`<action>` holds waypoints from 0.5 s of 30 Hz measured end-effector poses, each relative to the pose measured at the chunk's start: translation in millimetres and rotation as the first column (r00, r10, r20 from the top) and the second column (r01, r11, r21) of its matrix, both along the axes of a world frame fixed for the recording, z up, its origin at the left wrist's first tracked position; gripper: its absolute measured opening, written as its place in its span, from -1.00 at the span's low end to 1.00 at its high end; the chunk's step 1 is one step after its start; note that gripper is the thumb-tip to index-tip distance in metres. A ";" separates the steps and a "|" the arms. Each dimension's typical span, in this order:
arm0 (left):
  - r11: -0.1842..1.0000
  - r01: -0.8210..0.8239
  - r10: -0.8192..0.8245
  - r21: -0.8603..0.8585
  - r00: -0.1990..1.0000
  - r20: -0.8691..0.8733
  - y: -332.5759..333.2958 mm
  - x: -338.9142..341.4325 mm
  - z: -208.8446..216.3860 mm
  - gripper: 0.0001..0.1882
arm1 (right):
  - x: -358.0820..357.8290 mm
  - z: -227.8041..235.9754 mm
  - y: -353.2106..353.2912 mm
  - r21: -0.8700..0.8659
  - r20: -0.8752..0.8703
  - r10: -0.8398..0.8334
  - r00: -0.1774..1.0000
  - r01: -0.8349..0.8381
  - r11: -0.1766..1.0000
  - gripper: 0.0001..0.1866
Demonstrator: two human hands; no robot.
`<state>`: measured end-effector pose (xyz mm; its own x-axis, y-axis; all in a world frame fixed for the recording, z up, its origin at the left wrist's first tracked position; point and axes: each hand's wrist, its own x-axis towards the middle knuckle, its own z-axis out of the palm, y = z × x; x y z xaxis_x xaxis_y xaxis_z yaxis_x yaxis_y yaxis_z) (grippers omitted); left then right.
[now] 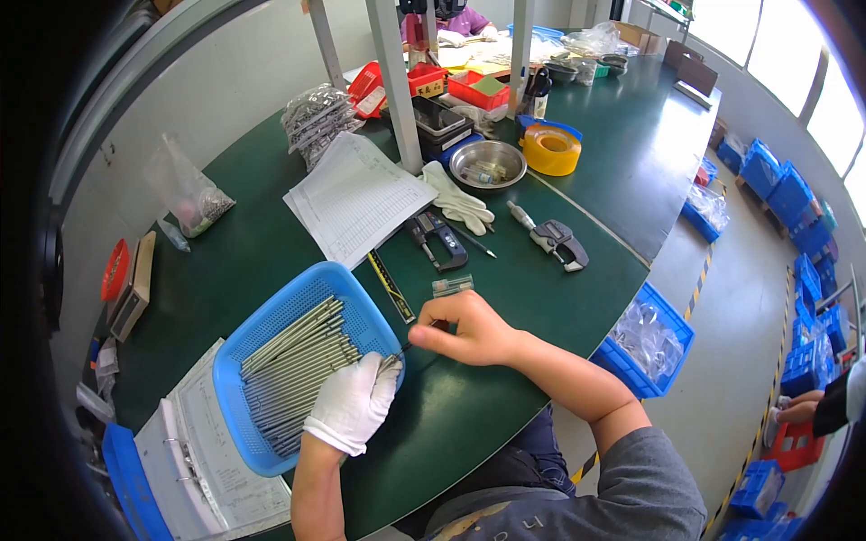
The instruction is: Inspecting and measuring metal rods using a caliper at a quality control workbench.
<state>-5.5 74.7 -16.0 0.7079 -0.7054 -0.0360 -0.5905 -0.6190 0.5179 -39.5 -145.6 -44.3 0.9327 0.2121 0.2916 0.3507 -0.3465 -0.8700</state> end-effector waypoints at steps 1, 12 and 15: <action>1.000 -0.003 0.003 0.002 1.000 0.001 0.4 0.2 -0.2 -0.62 | -0.5 3.0 0.9 0.001 0.000 0.002 1.000 -0.002 1.000 -0.91; 1.000 -0.013 0.013 0.012 1.000 -0.016 -0.6 -0.1 1.8 -0.60 | -1.1 0.1 2.4 0.028 -0.103 -0.062 0.993 0.065 0.997 -0.80; 1.000 -0.012 0.012 0.017 1.000 -0.022 -0.9 0.1 2.2 -0.60 | -3.1 7.0 3.0 0.040 -0.224 -0.055 0.973 0.065 0.997 -0.86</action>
<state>-5.4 73.8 -13.9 0.7150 -0.6962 -0.0641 -0.5714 -0.6347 0.5202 -42.7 -142.7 -37.3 0.9859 0.1450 0.0837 0.1266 -0.3184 -0.9395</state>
